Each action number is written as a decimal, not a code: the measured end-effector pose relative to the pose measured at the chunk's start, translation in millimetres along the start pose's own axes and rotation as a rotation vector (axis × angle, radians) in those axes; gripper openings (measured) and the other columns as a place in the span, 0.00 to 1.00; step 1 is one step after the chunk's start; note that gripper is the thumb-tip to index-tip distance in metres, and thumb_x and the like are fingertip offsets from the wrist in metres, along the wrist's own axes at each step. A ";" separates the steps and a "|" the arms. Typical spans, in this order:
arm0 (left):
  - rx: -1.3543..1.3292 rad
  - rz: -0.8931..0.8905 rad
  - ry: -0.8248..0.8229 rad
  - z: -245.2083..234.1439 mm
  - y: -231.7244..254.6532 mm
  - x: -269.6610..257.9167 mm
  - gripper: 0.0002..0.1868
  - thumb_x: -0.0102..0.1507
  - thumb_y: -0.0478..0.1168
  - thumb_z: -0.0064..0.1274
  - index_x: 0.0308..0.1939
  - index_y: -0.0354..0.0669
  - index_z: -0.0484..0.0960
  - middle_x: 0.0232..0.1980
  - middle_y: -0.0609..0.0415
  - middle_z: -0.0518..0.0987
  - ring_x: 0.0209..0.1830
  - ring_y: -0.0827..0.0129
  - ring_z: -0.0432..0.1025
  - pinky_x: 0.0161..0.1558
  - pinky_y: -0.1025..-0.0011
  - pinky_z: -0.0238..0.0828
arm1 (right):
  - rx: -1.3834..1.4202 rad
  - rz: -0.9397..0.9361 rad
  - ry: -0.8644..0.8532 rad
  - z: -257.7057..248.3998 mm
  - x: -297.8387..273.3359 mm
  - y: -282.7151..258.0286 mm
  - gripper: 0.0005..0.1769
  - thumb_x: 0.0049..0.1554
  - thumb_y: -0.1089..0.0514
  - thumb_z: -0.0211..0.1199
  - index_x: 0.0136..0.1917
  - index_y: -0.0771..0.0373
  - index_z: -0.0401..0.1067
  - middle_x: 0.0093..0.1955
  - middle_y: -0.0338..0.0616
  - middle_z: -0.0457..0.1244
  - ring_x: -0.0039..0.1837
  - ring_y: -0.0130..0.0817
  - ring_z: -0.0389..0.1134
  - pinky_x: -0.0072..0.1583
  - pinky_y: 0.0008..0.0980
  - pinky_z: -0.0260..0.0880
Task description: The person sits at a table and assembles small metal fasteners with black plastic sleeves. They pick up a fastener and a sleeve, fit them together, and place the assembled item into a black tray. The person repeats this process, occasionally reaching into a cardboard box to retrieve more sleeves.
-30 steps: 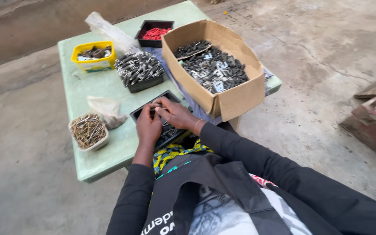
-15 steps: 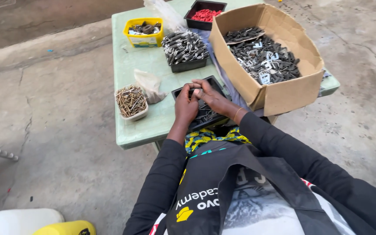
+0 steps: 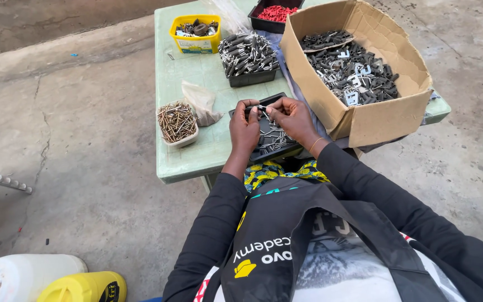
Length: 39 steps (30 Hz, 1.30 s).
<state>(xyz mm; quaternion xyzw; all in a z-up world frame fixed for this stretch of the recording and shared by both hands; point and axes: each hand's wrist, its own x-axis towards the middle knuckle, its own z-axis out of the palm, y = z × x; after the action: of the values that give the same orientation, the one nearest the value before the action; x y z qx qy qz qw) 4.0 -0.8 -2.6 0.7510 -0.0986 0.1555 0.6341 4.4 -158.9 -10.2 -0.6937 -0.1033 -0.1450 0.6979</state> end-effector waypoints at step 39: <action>-0.093 -0.073 0.125 32.1 -15.9 100.8 0.10 0.69 0.35 0.49 0.55 0.45 0.76 0.36 0.48 0.83 0.31 0.63 0.77 0.29 0.71 0.73 | -0.664 -0.479 0.087 23.5 211.8 -35.8 0.12 0.50 0.64 0.74 0.48 0.56 0.81 0.41 0.45 0.62 0.46 0.49 0.67 0.53 0.42 0.69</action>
<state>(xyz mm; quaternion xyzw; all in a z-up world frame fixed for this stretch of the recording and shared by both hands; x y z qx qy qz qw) 106.9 -24.6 14.2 0.7126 -0.0385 0.1744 0.6784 191.7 -147.8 97.0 -0.8309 -0.1799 -0.3579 0.3862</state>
